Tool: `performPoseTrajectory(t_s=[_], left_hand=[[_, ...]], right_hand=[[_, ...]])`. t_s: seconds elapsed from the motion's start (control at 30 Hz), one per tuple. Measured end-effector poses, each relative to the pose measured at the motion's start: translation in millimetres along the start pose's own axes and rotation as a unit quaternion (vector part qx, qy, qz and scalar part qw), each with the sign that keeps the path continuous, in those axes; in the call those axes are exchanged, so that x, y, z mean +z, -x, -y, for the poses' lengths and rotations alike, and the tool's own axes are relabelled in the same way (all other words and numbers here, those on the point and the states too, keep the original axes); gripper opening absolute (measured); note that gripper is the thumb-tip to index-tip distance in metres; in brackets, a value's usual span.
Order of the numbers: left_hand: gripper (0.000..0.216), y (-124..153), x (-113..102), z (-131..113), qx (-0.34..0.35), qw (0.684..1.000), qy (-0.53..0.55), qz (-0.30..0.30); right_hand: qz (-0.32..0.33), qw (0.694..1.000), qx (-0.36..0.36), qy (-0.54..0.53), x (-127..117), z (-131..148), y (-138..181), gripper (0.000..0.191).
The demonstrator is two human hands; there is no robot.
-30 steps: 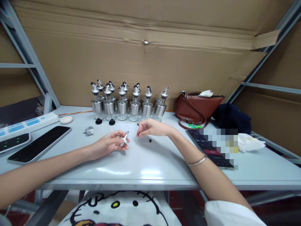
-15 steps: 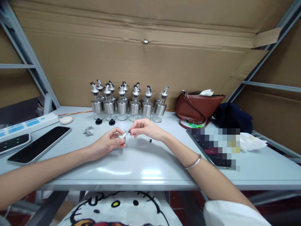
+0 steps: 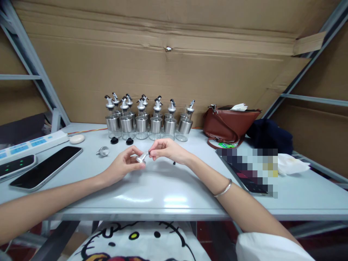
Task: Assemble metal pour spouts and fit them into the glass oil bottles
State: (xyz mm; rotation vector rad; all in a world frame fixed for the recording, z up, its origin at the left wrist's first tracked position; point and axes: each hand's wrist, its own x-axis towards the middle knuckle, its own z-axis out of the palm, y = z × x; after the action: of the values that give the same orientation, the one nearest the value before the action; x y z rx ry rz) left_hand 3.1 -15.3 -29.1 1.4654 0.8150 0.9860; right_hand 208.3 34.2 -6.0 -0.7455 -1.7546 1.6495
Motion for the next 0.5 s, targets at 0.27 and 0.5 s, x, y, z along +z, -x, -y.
performPoseTrajectory(t_s=[0.27,0.5], left_hand=[[0.029,6,-1,-3,0.052,0.996,-0.074,-0.013],[0.029,5,2,-3,0.057,0.996,-0.063,-0.014]], right_hand=[[0.035,0.999,0.007,-0.033,8,-4,0,0.038],[0.028,0.999,0.018,0.006,13,-3,0,0.038]])
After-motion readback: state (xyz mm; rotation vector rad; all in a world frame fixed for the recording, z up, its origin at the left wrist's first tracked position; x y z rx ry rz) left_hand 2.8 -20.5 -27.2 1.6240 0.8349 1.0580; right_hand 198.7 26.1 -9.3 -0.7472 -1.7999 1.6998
